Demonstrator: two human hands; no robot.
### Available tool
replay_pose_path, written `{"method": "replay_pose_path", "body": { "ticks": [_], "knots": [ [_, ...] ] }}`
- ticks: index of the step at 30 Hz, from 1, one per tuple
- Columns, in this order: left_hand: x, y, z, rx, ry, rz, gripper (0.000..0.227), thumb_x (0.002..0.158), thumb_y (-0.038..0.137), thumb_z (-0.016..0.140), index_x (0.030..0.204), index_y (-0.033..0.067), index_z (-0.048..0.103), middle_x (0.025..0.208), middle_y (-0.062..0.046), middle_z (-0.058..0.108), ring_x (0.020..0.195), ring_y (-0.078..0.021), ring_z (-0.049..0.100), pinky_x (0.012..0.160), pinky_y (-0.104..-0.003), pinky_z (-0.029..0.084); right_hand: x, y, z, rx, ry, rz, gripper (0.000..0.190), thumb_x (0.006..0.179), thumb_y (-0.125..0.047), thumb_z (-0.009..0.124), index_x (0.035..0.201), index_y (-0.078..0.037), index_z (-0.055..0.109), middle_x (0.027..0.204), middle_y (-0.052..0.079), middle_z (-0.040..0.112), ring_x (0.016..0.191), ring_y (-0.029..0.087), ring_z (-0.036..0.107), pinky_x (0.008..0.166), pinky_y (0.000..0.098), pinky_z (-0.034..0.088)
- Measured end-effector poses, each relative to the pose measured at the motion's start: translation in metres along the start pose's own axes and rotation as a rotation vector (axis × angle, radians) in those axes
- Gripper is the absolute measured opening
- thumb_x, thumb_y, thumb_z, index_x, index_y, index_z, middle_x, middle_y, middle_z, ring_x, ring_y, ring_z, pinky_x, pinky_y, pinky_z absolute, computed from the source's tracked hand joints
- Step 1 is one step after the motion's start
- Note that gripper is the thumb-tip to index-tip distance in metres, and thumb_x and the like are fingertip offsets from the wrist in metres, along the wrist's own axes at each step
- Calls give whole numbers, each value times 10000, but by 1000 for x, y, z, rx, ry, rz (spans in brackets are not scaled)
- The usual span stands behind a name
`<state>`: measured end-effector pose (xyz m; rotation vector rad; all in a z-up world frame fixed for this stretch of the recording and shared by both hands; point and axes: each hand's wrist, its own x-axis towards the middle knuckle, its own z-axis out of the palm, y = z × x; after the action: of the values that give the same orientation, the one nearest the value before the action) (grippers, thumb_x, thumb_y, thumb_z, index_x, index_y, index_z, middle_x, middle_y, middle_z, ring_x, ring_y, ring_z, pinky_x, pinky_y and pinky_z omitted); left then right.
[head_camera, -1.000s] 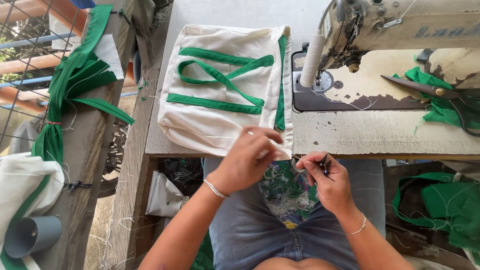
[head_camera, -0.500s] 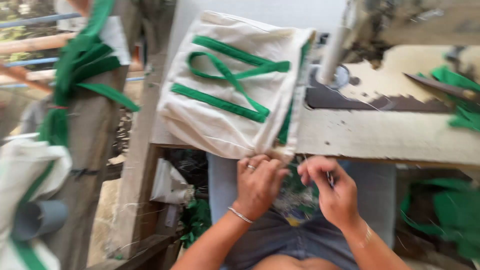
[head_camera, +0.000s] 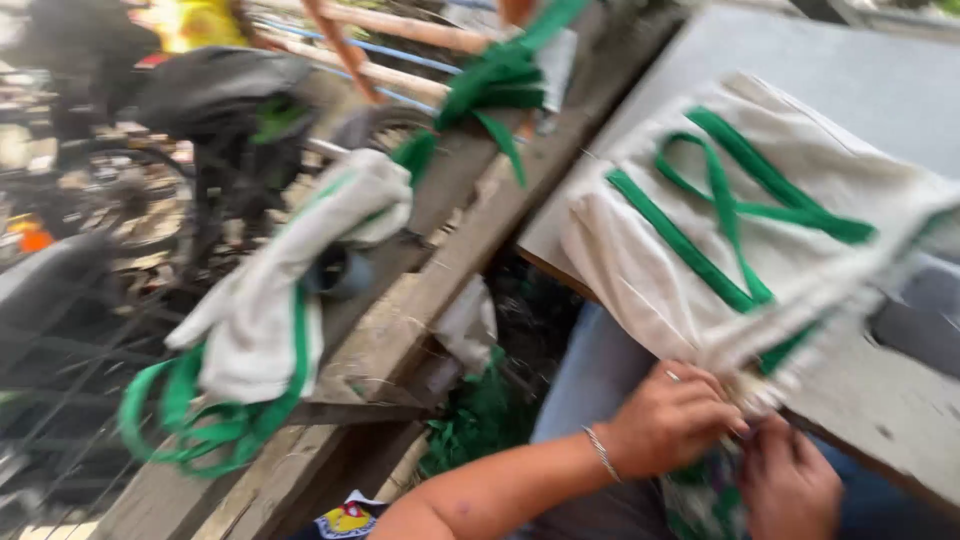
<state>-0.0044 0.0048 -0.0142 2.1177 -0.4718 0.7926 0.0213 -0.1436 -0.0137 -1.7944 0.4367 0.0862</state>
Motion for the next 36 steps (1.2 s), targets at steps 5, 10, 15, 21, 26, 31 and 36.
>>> {"method": "replay_pose_path", "body": {
  "ticks": [5,10,15,21,26,31,36],
  "knots": [
    [10,-8,5,-209,158,-15,110,935,-4,709,988,86,743,879,-63,717,935,-308,738,898,-429,560,26,11,15,363,-233,-60,259,1023,-149,662,780,-59,649,487,-36,433,425,12,396,354,180,302],
    [6,-12,10,-148,199,-15,38,893,15,774,922,21,750,827,-83,725,851,-310,755,816,-404,609,30,18,-12,87,-288,-255,256,1000,-235,696,877,-12,674,554,79,524,484,128,486,458,287,386],
    [6,-13,10,-141,242,-2,56,880,13,790,914,-8,751,782,-97,700,808,-317,744,790,-425,614,21,8,-27,-571,-236,-834,297,983,-278,694,1163,-43,666,853,104,601,704,303,659,605,421,565],
    [7,-10,11,-142,253,0,59,892,37,787,925,3,750,783,-81,697,821,-304,738,805,-430,609,22,10,-21,-649,-241,-1010,244,1035,-169,635,1150,45,644,956,130,561,839,330,670,682,427,610],
    [8,-7,10,-109,253,19,76,895,55,779,917,2,729,799,-93,677,824,-317,724,804,-455,602,20,6,-24,-449,-236,-796,160,1034,-158,649,1090,-21,709,807,108,623,638,347,670,527,422,562],
    [10,-7,13,16,253,35,164,892,81,776,1015,-6,710,928,-136,626,860,-356,673,787,-485,597,29,34,-9,144,-378,-244,134,953,-145,709,1046,-51,730,604,38,554,478,97,532,427,296,452],
    [21,-5,12,105,216,-5,207,931,67,738,1093,-48,680,968,-151,566,885,-368,652,772,-489,575,38,47,8,469,-423,-177,82,981,-29,642,968,39,685,537,48,513,394,94,493,384,237,364]
  ]
}}
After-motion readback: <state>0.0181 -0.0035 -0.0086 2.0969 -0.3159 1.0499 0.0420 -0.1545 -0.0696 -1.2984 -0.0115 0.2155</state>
